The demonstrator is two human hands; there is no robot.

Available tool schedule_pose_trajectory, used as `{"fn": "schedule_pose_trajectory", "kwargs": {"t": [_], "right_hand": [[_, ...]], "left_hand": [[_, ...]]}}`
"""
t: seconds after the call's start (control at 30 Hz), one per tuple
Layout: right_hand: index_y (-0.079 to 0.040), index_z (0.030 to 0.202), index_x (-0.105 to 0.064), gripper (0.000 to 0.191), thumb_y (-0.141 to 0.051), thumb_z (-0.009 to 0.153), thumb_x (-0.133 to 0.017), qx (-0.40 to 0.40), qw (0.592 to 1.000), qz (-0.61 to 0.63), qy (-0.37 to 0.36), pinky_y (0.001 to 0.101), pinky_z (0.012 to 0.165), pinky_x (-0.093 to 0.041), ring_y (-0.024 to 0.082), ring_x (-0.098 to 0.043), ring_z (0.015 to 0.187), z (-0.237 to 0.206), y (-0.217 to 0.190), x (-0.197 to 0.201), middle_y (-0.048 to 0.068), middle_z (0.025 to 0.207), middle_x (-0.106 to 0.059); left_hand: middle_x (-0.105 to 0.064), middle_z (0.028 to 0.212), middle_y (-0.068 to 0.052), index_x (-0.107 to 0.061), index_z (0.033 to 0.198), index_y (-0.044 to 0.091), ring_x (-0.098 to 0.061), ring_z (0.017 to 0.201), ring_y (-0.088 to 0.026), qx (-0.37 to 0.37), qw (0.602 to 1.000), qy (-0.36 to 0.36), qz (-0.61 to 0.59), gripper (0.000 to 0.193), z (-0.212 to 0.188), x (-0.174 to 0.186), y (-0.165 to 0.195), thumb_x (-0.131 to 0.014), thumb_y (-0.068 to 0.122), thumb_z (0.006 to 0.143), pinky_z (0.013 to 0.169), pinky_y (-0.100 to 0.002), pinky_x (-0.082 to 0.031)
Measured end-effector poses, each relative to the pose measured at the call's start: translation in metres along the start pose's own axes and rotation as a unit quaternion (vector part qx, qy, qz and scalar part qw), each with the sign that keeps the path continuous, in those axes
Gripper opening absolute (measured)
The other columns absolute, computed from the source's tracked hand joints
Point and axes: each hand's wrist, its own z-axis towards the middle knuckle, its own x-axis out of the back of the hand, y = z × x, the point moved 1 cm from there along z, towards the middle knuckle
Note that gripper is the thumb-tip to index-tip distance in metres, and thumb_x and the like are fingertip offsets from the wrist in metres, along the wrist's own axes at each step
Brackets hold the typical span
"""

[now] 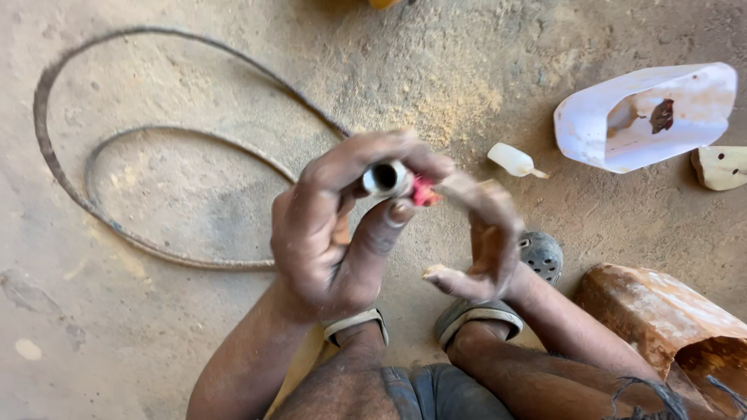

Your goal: The person applies glue from a small bottle to a metal hose fitting and the hose end, then inserts the hose into the fitting and twists it to secure the connection. The person repeats the gluing and twisting steps to reinforce the joint.

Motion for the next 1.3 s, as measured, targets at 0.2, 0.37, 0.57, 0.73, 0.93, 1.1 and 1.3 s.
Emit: {"fn": "schedule_pose_trajectory", "kwargs": {"t": [0.2, 0.37, 0.57, 0.73, 0.93, 1.1, 1.3], "right_hand": [[-0.024, 0.17, -0.008, 0.097, -0.029, 0.101, -0.076, -0.066, 0.984, 0.153, 0.068, 0.0487, 0.134, -0.028, 0.032, -0.027, 0.16, 0.001, -0.015, 0.0, 0.019, 0.176, -0.024], [-0.013, 0.167, -0.02, 0.086, -0.023, 0.101, -0.074, -0.195, 0.839, 0.477, 0.174, 0.0531, 0.134, -0.033, 0.038, -0.044, 0.155, 0.003, -0.022, 0.02, 0.024, 0.166, -0.04], [-0.005, 0.147, -0.052, 0.052, -0.015, 0.102, -0.076, -0.191, 0.969, 0.118, 0.104, 0.0447, 0.123, -0.047, 0.029, -0.056, 0.14, 0.011, -0.021, 0.021, 0.021, 0.147, -0.058], [-0.002, 0.134, -0.061, 0.053, -0.02, 0.09, -0.083, -0.14, 0.985, -0.067, 0.077, 0.0413, 0.116, -0.054, 0.028, -0.063, 0.134, 0.023, -0.013, 0.006, 0.019, 0.138, -0.064], [-0.005, 0.13, -0.068, 0.036, -0.015, 0.099, -0.082, -0.157, 0.981, -0.039, 0.106, 0.0364, 0.108, -0.059, 0.024, -0.07, 0.124, 0.031, -0.005, -0.004, 0.015, 0.129, -0.071], [-0.002, 0.13, -0.063, 0.042, -0.017, 0.095, -0.08, -0.196, 0.972, 0.109, 0.064, 0.0404, 0.12, -0.049, 0.024, -0.061, 0.134, 0.027, 0.001, 0.006, 0.015, 0.136, -0.066], [-0.001, 0.123, -0.073, 0.027, -0.01, 0.099, -0.08, -0.286, 0.931, 0.224, 0.015, 0.038, 0.102, -0.056, 0.021, -0.07, 0.113, 0.022, 0.012, 0.02, 0.015, 0.118, -0.075]], "left_hand": [[-0.072, 0.121, -0.019, -0.048, 0.141, 0.007, -0.073, 0.111, -0.018, 0.039, 0.998, 0.047, -0.007, 0.028, -0.014, -0.005, 0.013, -0.061, 0.009, 0.116, 0.099, -0.03, -0.066], [-0.071, 0.121, -0.022, -0.048, 0.142, 0.006, -0.071, 0.11, -0.019, 0.043, 0.996, 0.077, -0.034, 0.032, -0.019, -0.008, 0.006, -0.064, 0.004, 0.114, 0.1, -0.033, -0.065], [-0.071, 0.118, -0.021, -0.049, 0.142, 0.008, -0.074, 0.112, -0.022, 0.033, 0.996, 0.083, -0.027, 0.039, -0.022, -0.01, 0.005, -0.069, 0.003, 0.109, 0.099, -0.036, -0.067], [-0.071, 0.118, -0.018, -0.05, 0.14, 0.012, -0.076, 0.112, -0.022, 0.006, 0.997, 0.073, 0.003, 0.042, -0.021, -0.014, 0.003, -0.073, 0.006, 0.106, 0.098, -0.037, -0.07], [-0.069, 0.118, -0.019, -0.048, 0.136, 0.013, -0.075, 0.113, -0.024, 0.003, 0.998, 0.064, -0.004, 0.041, -0.019, -0.023, 0.004, -0.073, 0.006, 0.103, 0.097, -0.038, -0.069], [-0.072, 0.117, -0.018, -0.048, 0.136, 0.013, -0.075, 0.112, -0.024, 0.012, 0.999, 0.05, 0.011, 0.042, -0.019, -0.023, 0.006, -0.074, 0.006, 0.103, 0.1, -0.039, -0.068], [-0.073, 0.115, -0.016, -0.051, 0.134, 0.012, -0.077, 0.11, -0.024, 0.014, 0.999, 0.024, 0.046, 0.038, -0.017, -0.021, 0.009, -0.075, 0.009, 0.105, 0.1, -0.037, -0.068]]}}
